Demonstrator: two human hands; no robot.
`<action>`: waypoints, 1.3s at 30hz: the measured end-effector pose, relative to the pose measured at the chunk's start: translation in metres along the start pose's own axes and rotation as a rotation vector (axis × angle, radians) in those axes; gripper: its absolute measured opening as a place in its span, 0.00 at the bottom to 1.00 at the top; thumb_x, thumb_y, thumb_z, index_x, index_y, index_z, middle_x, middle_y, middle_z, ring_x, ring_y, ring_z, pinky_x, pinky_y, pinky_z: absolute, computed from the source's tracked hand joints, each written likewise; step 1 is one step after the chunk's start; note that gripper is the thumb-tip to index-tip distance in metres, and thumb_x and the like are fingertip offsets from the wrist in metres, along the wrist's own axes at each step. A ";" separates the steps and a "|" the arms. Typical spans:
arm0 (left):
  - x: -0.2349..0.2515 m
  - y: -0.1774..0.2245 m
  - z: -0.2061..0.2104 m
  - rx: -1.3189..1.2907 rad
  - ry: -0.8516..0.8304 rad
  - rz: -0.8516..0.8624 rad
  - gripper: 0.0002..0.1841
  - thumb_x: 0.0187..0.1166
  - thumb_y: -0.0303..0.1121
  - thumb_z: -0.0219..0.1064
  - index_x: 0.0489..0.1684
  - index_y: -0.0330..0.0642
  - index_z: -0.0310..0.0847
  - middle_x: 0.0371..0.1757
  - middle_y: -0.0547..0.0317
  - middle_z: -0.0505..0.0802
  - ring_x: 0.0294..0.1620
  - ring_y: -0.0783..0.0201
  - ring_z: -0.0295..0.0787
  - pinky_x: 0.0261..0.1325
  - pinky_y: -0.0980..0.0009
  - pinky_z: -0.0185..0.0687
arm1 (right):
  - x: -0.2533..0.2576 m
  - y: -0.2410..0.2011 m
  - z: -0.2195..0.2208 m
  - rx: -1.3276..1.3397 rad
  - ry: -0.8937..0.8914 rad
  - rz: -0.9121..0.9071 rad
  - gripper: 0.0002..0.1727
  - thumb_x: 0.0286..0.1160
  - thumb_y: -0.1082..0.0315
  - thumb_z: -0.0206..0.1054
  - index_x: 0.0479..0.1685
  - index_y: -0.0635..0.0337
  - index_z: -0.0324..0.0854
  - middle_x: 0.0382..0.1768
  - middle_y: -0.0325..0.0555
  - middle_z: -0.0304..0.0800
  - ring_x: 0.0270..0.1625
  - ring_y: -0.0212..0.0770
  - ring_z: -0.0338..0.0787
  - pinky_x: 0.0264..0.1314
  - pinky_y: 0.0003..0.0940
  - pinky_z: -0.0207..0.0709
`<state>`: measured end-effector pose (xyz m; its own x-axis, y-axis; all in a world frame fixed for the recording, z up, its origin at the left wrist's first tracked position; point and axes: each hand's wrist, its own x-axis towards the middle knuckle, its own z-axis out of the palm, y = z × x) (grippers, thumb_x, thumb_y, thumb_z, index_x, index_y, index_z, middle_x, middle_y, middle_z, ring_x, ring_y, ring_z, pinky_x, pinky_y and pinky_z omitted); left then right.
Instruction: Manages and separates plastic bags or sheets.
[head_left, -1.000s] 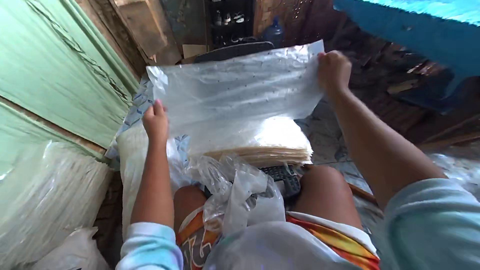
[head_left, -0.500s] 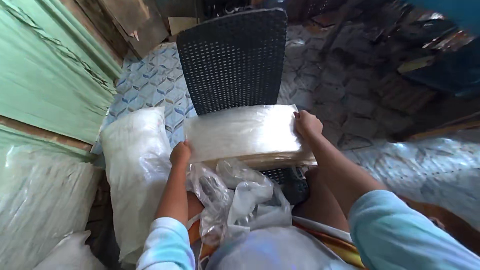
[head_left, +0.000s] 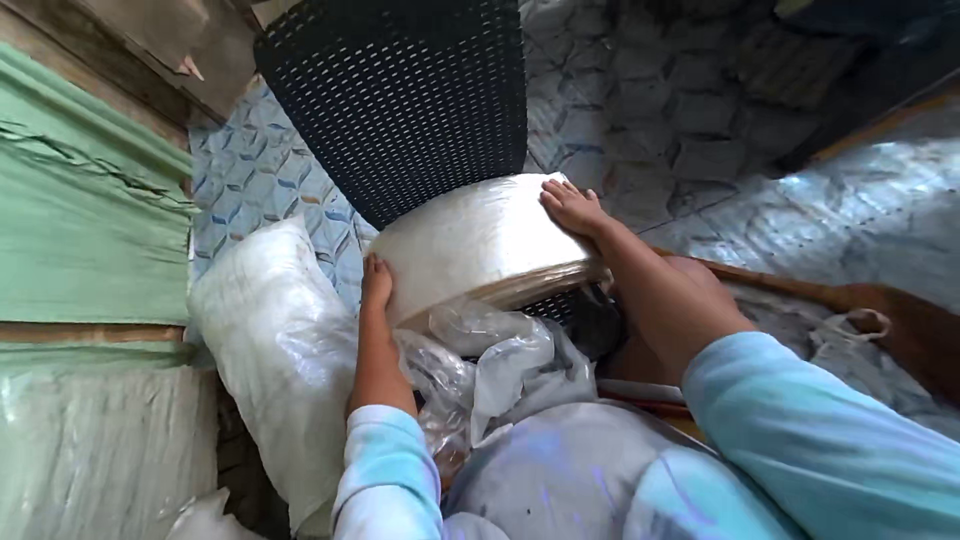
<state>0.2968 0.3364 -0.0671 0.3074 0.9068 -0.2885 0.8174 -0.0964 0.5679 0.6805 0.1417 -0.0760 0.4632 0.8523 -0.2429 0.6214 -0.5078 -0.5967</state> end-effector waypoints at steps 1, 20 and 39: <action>-0.006 -0.002 -0.002 -0.038 -0.027 -0.068 0.32 0.96 0.47 0.33 0.95 0.40 0.47 0.94 0.40 0.55 0.94 0.40 0.49 0.90 0.38 0.48 | -0.005 0.009 -0.001 0.046 -0.030 0.047 0.38 0.94 0.41 0.27 0.95 0.50 0.55 0.95 0.46 0.49 0.97 0.57 0.42 0.86 0.81 0.25; -0.309 0.098 -0.073 -0.516 -0.120 0.531 0.63 0.62 0.51 0.83 0.97 0.56 0.36 0.88 0.54 0.70 0.78 0.64 0.77 0.75 0.57 0.80 | -0.243 -0.196 -0.033 0.602 0.272 -0.693 0.11 0.85 0.64 0.65 0.46 0.66 0.80 0.31 0.42 0.82 0.29 0.28 0.81 0.34 0.24 0.79; -0.322 0.170 -0.135 -0.976 0.470 0.527 0.21 0.91 0.54 0.51 0.40 0.51 0.83 0.15 0.75 0.75 0.10 0.81 0.66 0.14 0.84 0.67 | -0.278 -0.230 -0.107 1.158 0.328 -0.644 0.13 0.89 0.61 0.58 0.35 0.51 0.85 0.24 0.26 0.85 0.23 0.18 0.79 0.26 0.16 0.75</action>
<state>0.2715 0.0833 0.2263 0.1190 0.9299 0.3480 -0.1307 -0.3327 0.9339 0.4764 0.0083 0.2109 0.5232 0.7449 0.4140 -0.0227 0.4978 -0.8670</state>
